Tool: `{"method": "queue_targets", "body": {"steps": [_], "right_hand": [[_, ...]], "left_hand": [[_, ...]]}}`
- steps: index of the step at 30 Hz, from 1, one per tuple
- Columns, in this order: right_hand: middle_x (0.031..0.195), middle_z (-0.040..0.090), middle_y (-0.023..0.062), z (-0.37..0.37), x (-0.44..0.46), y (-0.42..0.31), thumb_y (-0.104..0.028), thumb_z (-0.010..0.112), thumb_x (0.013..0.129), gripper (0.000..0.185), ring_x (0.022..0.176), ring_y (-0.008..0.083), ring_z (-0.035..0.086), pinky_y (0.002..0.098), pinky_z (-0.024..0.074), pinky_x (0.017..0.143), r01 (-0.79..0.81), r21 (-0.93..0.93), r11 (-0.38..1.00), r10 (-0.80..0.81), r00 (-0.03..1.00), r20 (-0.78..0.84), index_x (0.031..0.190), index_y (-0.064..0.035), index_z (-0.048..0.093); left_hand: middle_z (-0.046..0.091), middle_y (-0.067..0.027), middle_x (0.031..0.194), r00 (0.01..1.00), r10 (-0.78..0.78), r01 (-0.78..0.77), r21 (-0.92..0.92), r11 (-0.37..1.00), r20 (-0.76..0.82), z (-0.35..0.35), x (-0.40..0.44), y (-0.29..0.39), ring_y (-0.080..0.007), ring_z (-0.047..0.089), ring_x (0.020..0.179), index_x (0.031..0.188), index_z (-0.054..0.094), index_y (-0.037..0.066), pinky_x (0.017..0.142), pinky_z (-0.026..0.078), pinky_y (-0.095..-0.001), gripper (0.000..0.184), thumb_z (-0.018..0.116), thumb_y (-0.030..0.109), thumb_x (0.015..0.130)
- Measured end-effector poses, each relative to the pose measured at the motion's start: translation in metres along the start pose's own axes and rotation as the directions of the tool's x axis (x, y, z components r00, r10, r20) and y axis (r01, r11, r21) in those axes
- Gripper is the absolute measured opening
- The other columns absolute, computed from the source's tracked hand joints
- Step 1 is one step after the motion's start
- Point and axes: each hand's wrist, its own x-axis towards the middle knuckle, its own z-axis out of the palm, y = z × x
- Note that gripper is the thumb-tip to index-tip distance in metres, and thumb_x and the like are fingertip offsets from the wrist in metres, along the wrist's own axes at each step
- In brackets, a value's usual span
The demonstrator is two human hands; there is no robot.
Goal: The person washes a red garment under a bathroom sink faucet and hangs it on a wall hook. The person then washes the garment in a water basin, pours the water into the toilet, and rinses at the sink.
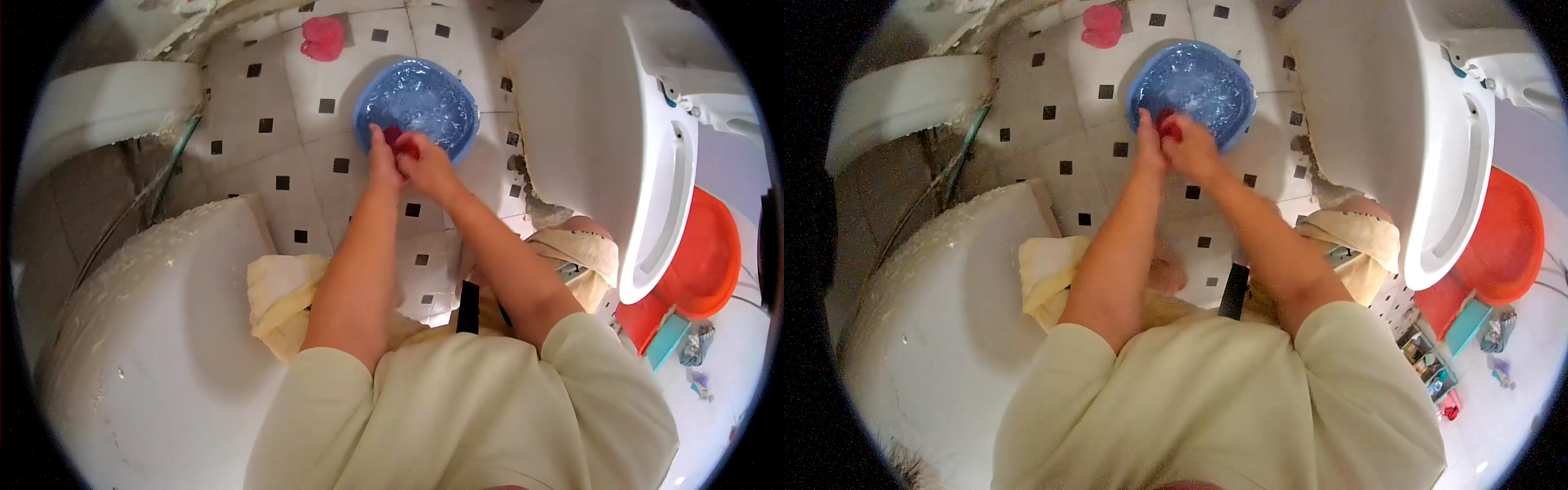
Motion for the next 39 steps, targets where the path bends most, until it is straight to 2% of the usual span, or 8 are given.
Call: {"method": "queue_targets", "body": {"steps": [8,12,18,22,25,30,34,39], "right_hand": [[0.081,0.061,0.0191,0.012,-0.021,-0.036,-0.036,0.054,0.082,0.031,0.079,0.0361,0.059,0.0428,0.0466,0.069,-0.041,-0.45,0.892,-0.03,0.988,-0.149,0.085,-0.0055,0.059],[0.082,0.061,0.0208,-0.013,0.043,0.022,-0.044,0.048,0.084,0.04,0.081,0.0379,0.058,0.0451,0.0465,0.071,-0.286,-0.487,0.825,0.16,0.945,-0.285,0.085,-0.0061,0.061],[0.11,0.056,0.0157,-0.049,0.037,0.014,-0.04,0.052,0.084,0.038,0.105,0.0293,0.052,0.0346,0.0412,0.088,-0.247,-0.326,0.913,0.106,0.913,-0.395,0.103,-0.0092,0.062],[0.107,0.057,0.009,-0.06,0.037,0.002,-0.026,0.062,0.079,0.042,0.1,0.0165,0.052,0.0271,0.0406,0.086,-0.16,0.343,0.926,0.037,0.94,0.339,0.118,-0.0116,0.054],[0.113,0.056,0.0111,-0.059,0.028,-0.012,-0.031,0.072,0.069,0.067,0.104,0.0188,0.052,0.0285,0.0409,0.088,-0.135,0.068,0.988,0.078,0.841,0.535,0.127,-0.0125,0.045],[0.112,0.056,0.0172,-0.06,0.029,0.003,-0.031,0.077,0.063,0.075,0.105,0.0282,0.053,0.0337,0.0405,0.091,-0.09,-0.089,0.992,0.117,0.923,0.365,0.126,-0.0073,0.045],[0.107,0.056,0.0167,-0.085,0.042,0.056,-0.022,0.069,0.071,0.047,0.105,0.0299,0.053,0.0355,0.0423,0.088,-0.367,-0.248,0.896,0.11,0.727,-0.678,0.109,-0.0002,0.053],[0.11,0.054,0.0176,-0.093,0.041,0.111,-0.012,0.058,0.075,0.044,0.099,0.0324,0.056,0.0458,0.0464,0.082,-0.665,0.547,0.509,0.714,0.681,0.164,0.116,-0.0015,0.047]], "left_hand": [[0.05,-0.0188,0.113,0.945,-0.08,0.132,-0.148,0.98,0.316,0.002,-0.008,0.004,-0.0289,0.056,0.092,0.112,0.048,-0.003,0.084,0.05,-0.0361,0.03,0.045,-0.002,0.083],[0.056,-0.0154,0.104,0.996,-0.023,0.057,0.433,0.9,-0.084,0.023,-0.027,-0.02,-0.027,0.057,0.093,0.109,0.05,-0.001,0.08,0.049,-0.0378,0.03,0.041,-0.005,0.081],[0.056,-0.016,0.104,0.961,0.187,-0.046,0.553,0.832,-0.202,0.025,-0.039,-0.011,-0.0281,0.059,0.091,0.107,0.051,0.001,0.075,0.052,-0.0416,0.027,0.038,0.001,0.083],[0.056,-0.0155,0.102,0.985,0.076,0.012,0.494,0.87,-0.157,0.024,-0.02,0.008,-0.0284,0.059,0.089,0.107,0.051,0.003,0.073,0.052,-0.0402,0.027,0.04,0.008,0.083],[0.056,-0.014,0.097,0.978,0.17,-0.077,0.548,0.833,-0.121,0.041,-0.029,0.017,-0.0271,0.059,0.088,0.108,0.048,0.003,0.071,0.051,-0.0386,0.029,0.046,0.011,0.08],[0.052,-0.0127,0.1,0.8,0.563,-0.206,0.786,0.582,-0.207,0.047,-0.03,0.023,-0.0227,0.056,0.084,0.105,0.044,0.002,0.069,0.048,-0.0356,0.034,0.056,0.004,0.072],[0.053,-0.0113,0.1,0.863,0.393,-0.148,0.584,0.798,-0.318,0.014,-0.016,0.041,-0.024,0.056,0.089,0.106,0.044,0.003,0.071,0.049,-0.0359,0.038,0.059,0.005,0.071],[0.055,-0.0114,0.105,0.813,0.507,0.105,0.928,0.358,-0.287,-0.006,-0.013,0.043,-0.0268,0.056,0.094,0.113,0.044,0.004,0.079,0.047,-0.0367,0.05,0.061,0.001,0.066]]}}
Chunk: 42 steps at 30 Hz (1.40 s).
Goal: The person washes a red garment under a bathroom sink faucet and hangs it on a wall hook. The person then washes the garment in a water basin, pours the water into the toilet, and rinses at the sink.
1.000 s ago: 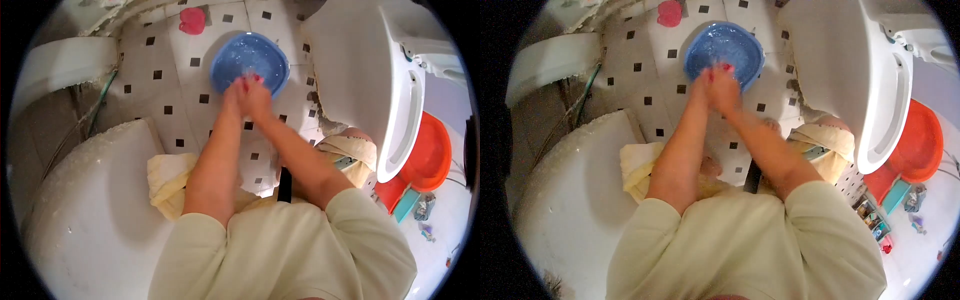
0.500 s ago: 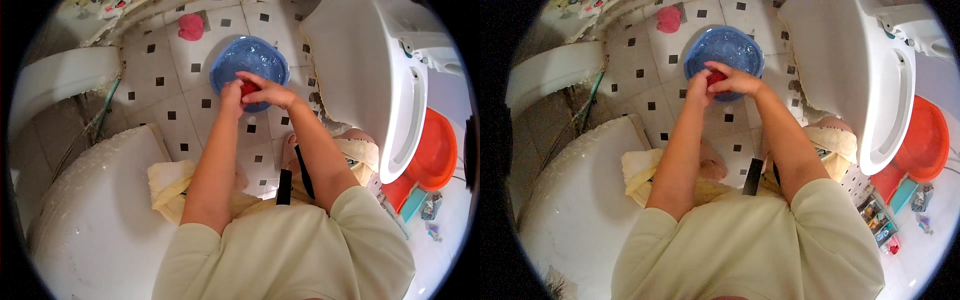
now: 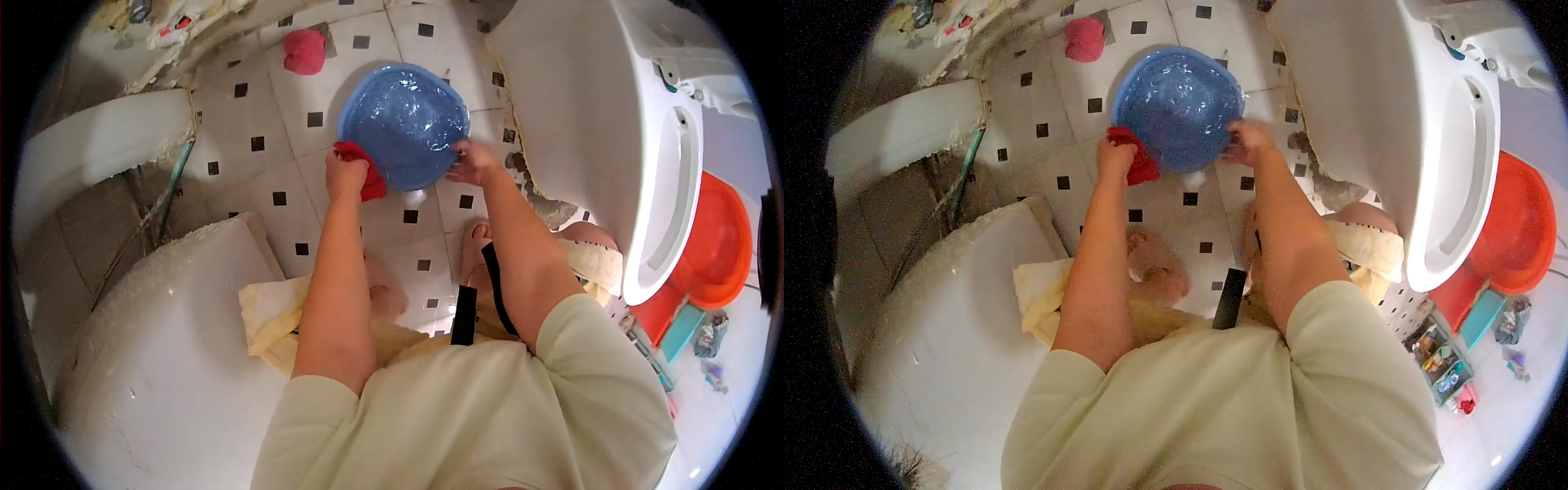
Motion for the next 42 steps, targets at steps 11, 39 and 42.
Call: {"method": "queue_targets", "body": {"steps": [11,39,42], "right_hand": [[0.097,0.056,0.0129,-0.007,0.045,0.032,-0.009,0.05,0.079,0.041,0.085,0.0284,0.057,0.0433,0.0501,0.065,0.064,0.059,0.996,-0.078,0.955,0.287,0.12,-0.0059,0.041],[0.101,0.055,0.0126,-0.148,-0.415,-0.091,0.003,0.046,0.07,0.048,0.084,0.024,0.058,0.0364,0.0535,0.065,0.199,0.314,0.928,-0.223,0.974,0.042,0.118,0.0012,0.041],[0.099,0.055,0.0121,-0.192,-0.461,-0.086,0.004,0.046,0.069,0.049,0.083,0.0241,0.059,0.0365,0.0535,0.064,0.209,0.348,0.914,-0.214,0.976,-0.024,0.118,0.0007,0.04]], "left_hand": [[0.055,-0.0144,0.098,0.95,-0.078,0.199,-0.396,0.896,0.301,-0.003,0.011,-0.018,-0.0279,0.06,0.083,0.115,0.044,0.001,0.068,0.053,-0.0407,0.041,0.048,0.003,0.074],[0.058,-0.0063,0.082,0.88,0.012,-0.009,-0.009,1.0,0.475,-0.075,-0.416,0.222,-0.0126,0.054,0.069,0.125,0.043,0.005,0.065,0.046,-0.0266,0.054,0.051,0.003,0.071],[0.059,-0.009,0.088,0.838,-0.037,0.01,0.053,0.999,0.544,-0.045,-0.458,0.239,-0.0149,0.056,0.074,0.123,0.044,0.004,0.066,0.047,-0.028,0.052,0.052,0.005,0.071]]}}
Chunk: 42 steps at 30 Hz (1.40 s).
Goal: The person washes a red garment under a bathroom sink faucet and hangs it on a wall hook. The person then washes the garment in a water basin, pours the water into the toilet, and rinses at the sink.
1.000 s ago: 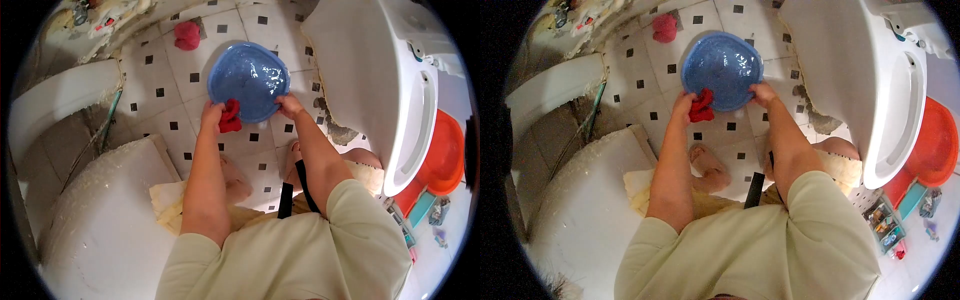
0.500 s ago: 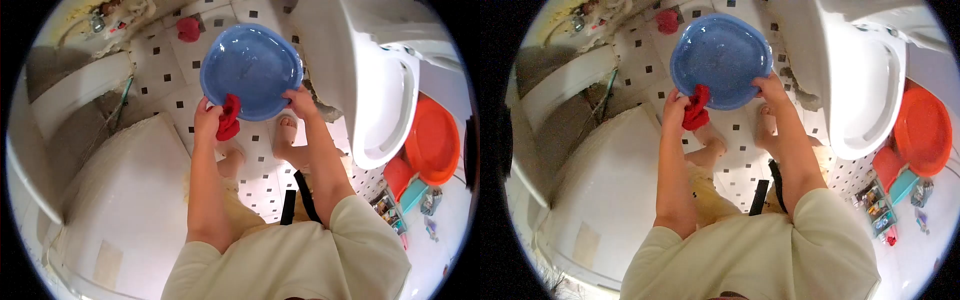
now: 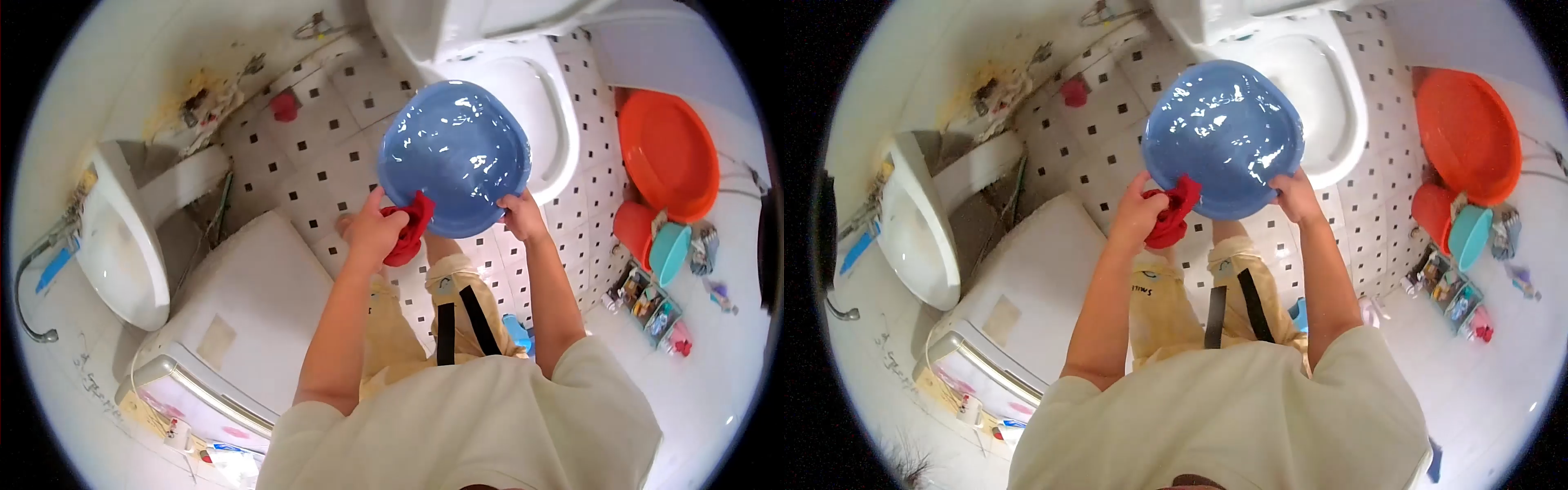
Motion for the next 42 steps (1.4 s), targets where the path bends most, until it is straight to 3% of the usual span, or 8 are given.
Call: {"method": "queue_targets", "body": {"steps": [5,17,22,26,32,35,39,42], "right_hand": [[0.09,0.054,0.0099,-0.079,-0.045,-0.009,0.003,0.045,0.069,0.045,0.068,0.0214,0.057,0.033,0.0533,0.057,-0.038,0.073,0.997,0.036,0.999,0.027,0.114,-0.0007,0.042],[0.105,0.054,0.0144,-0.174,-0.099,-0.022,-0.006,0.048,0.07,0.046,0.091,0.0274,0.058,0.0445,0.0503,0.08,-0.304,0.039,0.952,0.305,0.934,-0.185,0.116,0.0012,0.043],[0.102,0.056,0.0174,-0.173,-0.106,-0.058,-0.016,0.05,0.07,0.046,0.089,0.0301,0.059,0.0428,0.0489,0.084,-0.401,-0.144,0.905,0.368,0.906,-0.207,0.111,0.0054,0.047],[0.089,0.06,0.0201,-0.162,-0.109,-0.097,-0.023,0.051,0.072,0.042,0.075,0.0281,0.063,0.0356,0.054,0.069,-0.396,-0.368,0.842,0.311,0.911,-0.269,0.101,0.0074,0.052],[0.069,0.063,0.0175,-0.119,-0.107,-0.169,-0.038,0.057,0.077,0.048,0.056,0.0227,0.063,0.0288,0.0535,0.051,-0.351,-0.73,0.586,0.109,0.927,-0.358,0.092,0.0073,0.056],[0.056,0.059,0.0134,-0.076,-0.11,-0.204,-0.06,0.049,0.078,0.066,0.051,0.0202,0.061,0.0294,0.0505,0.052,-0.279,-0.944,0.178,-0.139,0.942,-0.304,0.072,0.0044,0.06],[0.046,0.053,0.0121,-0.034,-0.106,-0.228,-0.067,0.041,0.079,0.076,0.046,0.0225,0.058,0.0327,0.0486,0.053,-0.251,-0.937,-0.242,-0.369,0.917,-0.151,0.056,0.0037,0.058],[0.042,0.05,0.0112,-0.019,-0.103,-0.233,-0.068,0.038,0.079,0.079,0.045,0.0246,0.056,0.0345,0.0482,0.055,-0.33,-0.898,-0.292,-0.354,0.909,-0.219,0.052,0.0034,0.057]], "left_hand": [[0.057,-0.0108,0.094,0.981,-0.026,0.004,0.111,0.994,0.191,0.07,0.009,-0.006,-0.0178,0.057,0.078,0.119,0.045,0.002,0.071,0.048,-0.0297,0.046,0.05,0.005,0.073],[0.061,-0.015,0.085,0.954,-0.001,-0.151,0.482,0.863,0.3,0.169,0.041,-0.068,-0.0225,0.059,0.076,0.094,0.055,-0.007,0.066,0.047,-0.0333,0.033,0.056,0.017,0.073],[0.058,-0.0168,0.073,0.97,0.14,-0.23,0.579,0.782,0.197,0.185,0.029,-0.058,-0.0224,0.058,0.064,0.083,0.058,-0.01,0.06,0.047,-0.0352,0.032,0.058,0.021,0.072],[0.061,-0.0211,0.087,0.947,-0.099,-0.063,0.482,0.874,0.304,0.189,0.059,-0.079,-0.0282,0.061,0.076,0.092,0.054,-0.011,0.067,0.049,-0.0354,0.038,0.057,0.023,0.075],[0.061,-0.0133,0.083,0.819,-0.378,0.418,0.002,0.908,0.432,0.194,0.064,-0.07,-0.0218,0.059,0.07,0.091,0.058,-0.006,0.064,0.05,-0.0334,0.024,0.051,0.014,0.081],[0.061,-0.0111,0.086,0.731,-0.448,0.567,-0.091,0.819,0.515,0.195,0.054,-0.055,-0.0209,0.059,0.073,0.098,0.057,-0.002,0.067,0.05,-0.0352,0.023,0.049,0.015,0.085],[0.062,-0.0124,0.095,0.58,-0.346,0.668,-0.188,0.72,0.737,0.201,0.054,-0.058,-0.0251,0.061,0.081,0.109,0.053,0.0,0.072,0.051,-0.0434,0.029,0.044,0.019,0.089],[0.062,-0.0121,0.094,0.556,-0.359,0.726,-0.228,0.648,0.75,0.207,0.046,-0.061,-0.024,0.061,0.081,0.109,0.053,0.003,0.073,0.051,-0.0437,0.028,0.047,0.02,0.088]]}}
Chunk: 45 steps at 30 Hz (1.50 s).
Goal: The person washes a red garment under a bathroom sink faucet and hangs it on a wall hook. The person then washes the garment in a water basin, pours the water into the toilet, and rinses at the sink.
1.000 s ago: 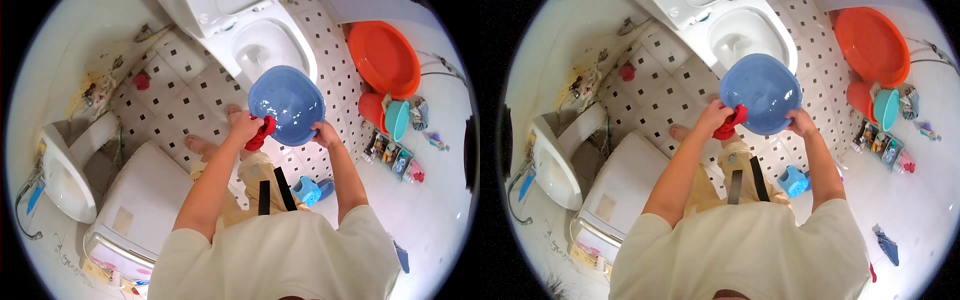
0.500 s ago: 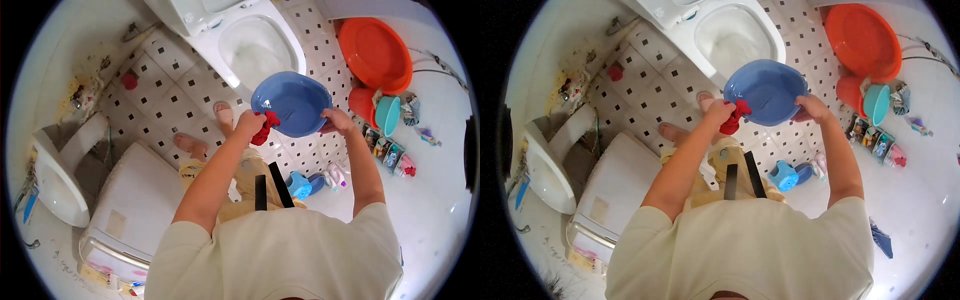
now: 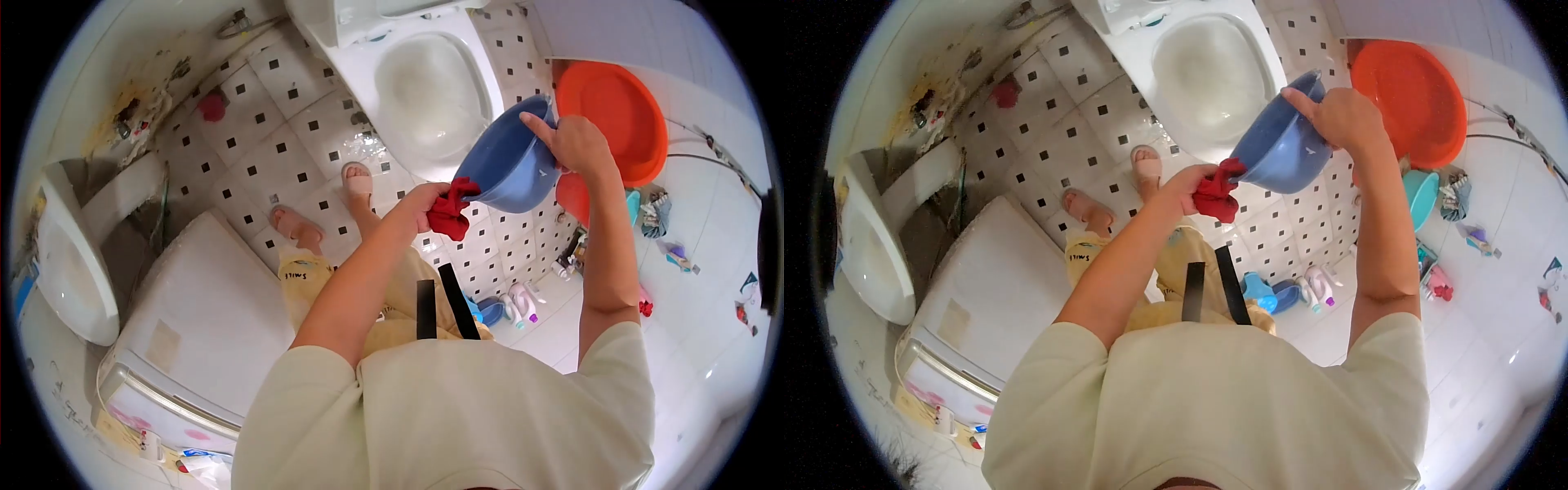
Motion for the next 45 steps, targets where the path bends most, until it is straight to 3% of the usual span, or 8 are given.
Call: {"method": "queue_targets", "body": {"steps": [6,12,16,22,26,29,37,45], "right_hand": [[0.046,0.054,0.0114,0.01,-0.007,0.035,-0.051,0.045,0.082,0.061,0.047,0.0213,0.059,0.0322,0.0474,0.049,-0.01,0.303,0.953,-0.048,0.982,0.182,0.056,0.003,0.057],[0.07,0.059,0.013,0.049,-0.041,0.045,-0.026,0.049,0.081,0.035,0.05,0.0199,0.059,0.0283,0.0497,0.044,-0.006,0.881,0.472,-0.234,0.963,0.132,0.094,0.0068,0.052],[0.077,0.056,0.0107,0.029,-0.06,-0.034,-0.022,0.053,0.077,0.038,0.057,0.0189,0.059,0.0272,0.0509,0.047,0.048,0.962,0.27,-0.358,0.932,0.054,0.101,0.0067,0.049],[0.08,0.059,0.0118,-0.043,-0.1,-0.22,-0.021,0.054,0.077,0.035,0.056,0.0194,0.059,0.0273,0.0514,0.048,0.194,0.965,0.177,-0.72,0.694,-0.007,0.1,0.0064,0.052],[0.081,0.059,0.0134,-0.085,-0.164,-0.365,-0.022,0.054,0.078,0.039,0.056,0.0223,0.06,0.0295,0.0525,0.049,0.308,0.928,0.211,-0.854,0.519,0.022,0.104,0.0068,0.048],[0.083,0.059,0.0155,-0.089,-0.207,-0.484,-0.023,0.053,0.079,0.044,0.062,0.0259,0.061,0.0324,0.0533,0.056,0.302,0.905,0.298,-0.88,0.454,0.139,0.11,0.0068,0.043],[0.083,0.06,0.0161,-0.023,-0.26,-0.707,-0.023,0.05,0.08,0.033,0.069,0.0248,0.062,0.0344,0.0534,0.063,0.379,0.789,0.484,-0.867,0.33,0.373,0.098,0.004,0.052],[0.083,0.06,0.0153,-0.006,-0.267,-0.762,-0.021,0.051,0.08,0.029,0.071,0.0241,0.062,0.0343,0.0536,0.063,0.356,0.826,0.438,-0.889,0.311,0.337,0.099,0.002,0.053]], "left_hand": [[0.062,-0.0134,0.091,0.98,0.185,-0.177,0.095,0.98,-0.08,0.008,-0.021,-0.007,-0.0245,0.061,0.08,0.105,0.055,0.002,0.072,0.052,-0.0406,0.028,0.047,0.022,0.088],[0.059,-0.0089,0.103,0.795,0.598,-0.506,0.438,0.743,-0.097,0.02,-0.122,-0.006,-0.0185,0.058,0.088,0.11,0.052,0.003,0.073,0.049,-0.033,0.03,0.049,0.008,0.08],[0.057,-0.0086,0.106,0.654,0.74,-0.669,0.34,0.661,-0.153,0.025,-0.252,-0.012,-0.0183,0.057,0.09,0.119,0.047,0.005,0.078,0.047,-0.0302,0.04,0.05,0.008,0.08],[0.057,-0.0083,0.094,0.086,0.93,-0.965,0.202,0.166,-0.356,0.005,-0.455,-0.071,-0.0182,0.058,0.082,0.112,0.051,0.004,0.075,0.049,-0.0309,0.031,0.05,0.01,0.082],[0.057,-0.0073,0.095,-0.345,0.847,-0.938,0.159,-0.307,-0.405,-0.028,-0.559,-0.107,-0.0168,0.056,0.081,0.109,0.051,0.001,0.075,0.047,-0.0293,0.027,0.049,0.009,0.083],[0.056,-0.0077,0.097,-0.496,0.743,-0.846,0.057,-0.53,-0.45,-0.06,-0.619,-0.12,-0.0173,0.055,0.087,0.108,0.051,0.0,0.078,0.047,-0.0304,0.026,0.048,0.008,0.084],[0.054,-0.0077,0.101,-0.471,0.702,-0.84,0.03,-0.541,-0.535,-0.126,-0.701,-0.124,-0.017,0.053,0.091,0.108,0.05,0.001,0.082,0.045,-0.031,0.026,0.048,0.007,0.082],[0.055,-0.0061,0.095,-0.38,0.736,-0.898,0.03,-0.44,-0.56,-0.145,-0.714,-0.102,-0.0135,0.053,0.085,0.104,0.052,0.002,0.079,0.045,-0.0272,0.023,0.05,0.005,0.082]]}}
